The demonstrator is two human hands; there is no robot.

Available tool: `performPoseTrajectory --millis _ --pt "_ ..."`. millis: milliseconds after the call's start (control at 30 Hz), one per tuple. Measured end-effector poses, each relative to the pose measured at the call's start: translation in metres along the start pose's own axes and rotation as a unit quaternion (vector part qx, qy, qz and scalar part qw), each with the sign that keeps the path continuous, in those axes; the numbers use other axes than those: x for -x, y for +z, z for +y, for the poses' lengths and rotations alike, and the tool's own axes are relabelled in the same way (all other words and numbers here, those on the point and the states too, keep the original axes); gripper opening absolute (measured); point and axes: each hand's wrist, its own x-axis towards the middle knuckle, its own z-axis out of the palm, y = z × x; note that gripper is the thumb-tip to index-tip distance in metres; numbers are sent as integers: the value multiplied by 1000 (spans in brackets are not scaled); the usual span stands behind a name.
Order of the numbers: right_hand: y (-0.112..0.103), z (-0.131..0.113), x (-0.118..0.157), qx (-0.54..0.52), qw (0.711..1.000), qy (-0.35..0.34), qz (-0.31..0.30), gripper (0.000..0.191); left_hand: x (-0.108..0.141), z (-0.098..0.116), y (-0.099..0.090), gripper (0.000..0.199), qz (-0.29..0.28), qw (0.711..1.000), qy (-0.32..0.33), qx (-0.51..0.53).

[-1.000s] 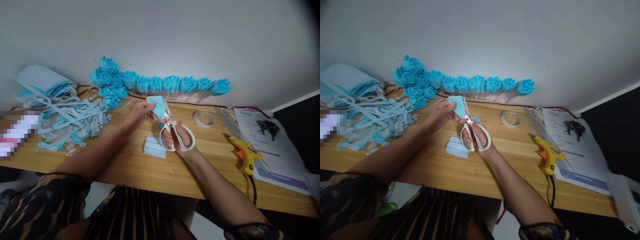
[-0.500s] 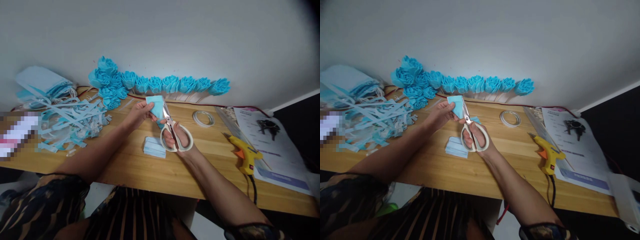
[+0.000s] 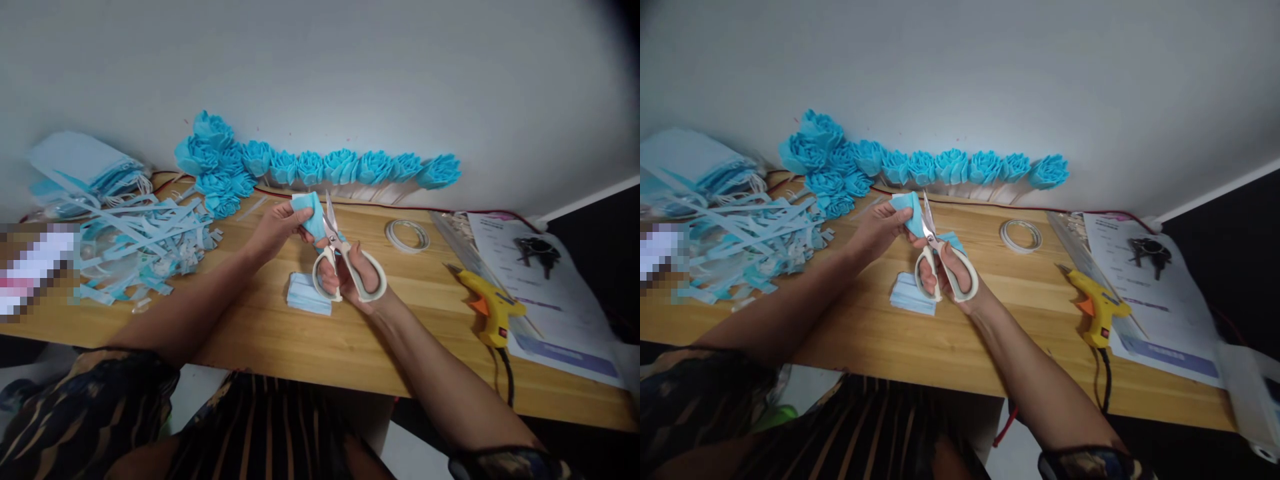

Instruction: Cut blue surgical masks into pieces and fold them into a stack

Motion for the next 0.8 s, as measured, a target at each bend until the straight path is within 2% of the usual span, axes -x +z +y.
performPoseTrajectory --millis 133,333,633,800 --pt "-1 -2 0 -12 1000 6 -1 65 0 -1 0 40 -7 1000 4 -21" --pt "-1 -4 0 -10 1000 5 11 62 -1 0 -1 40 11 1000 0 -25" --pt "1 -5 -2 -21 1000 2 12 57 4 0 7 39 -64 996 1 -63" --pt "1 -6 -1 -49 998 -12 34 53 1 -6 3 39 -25 999 -15 -28"
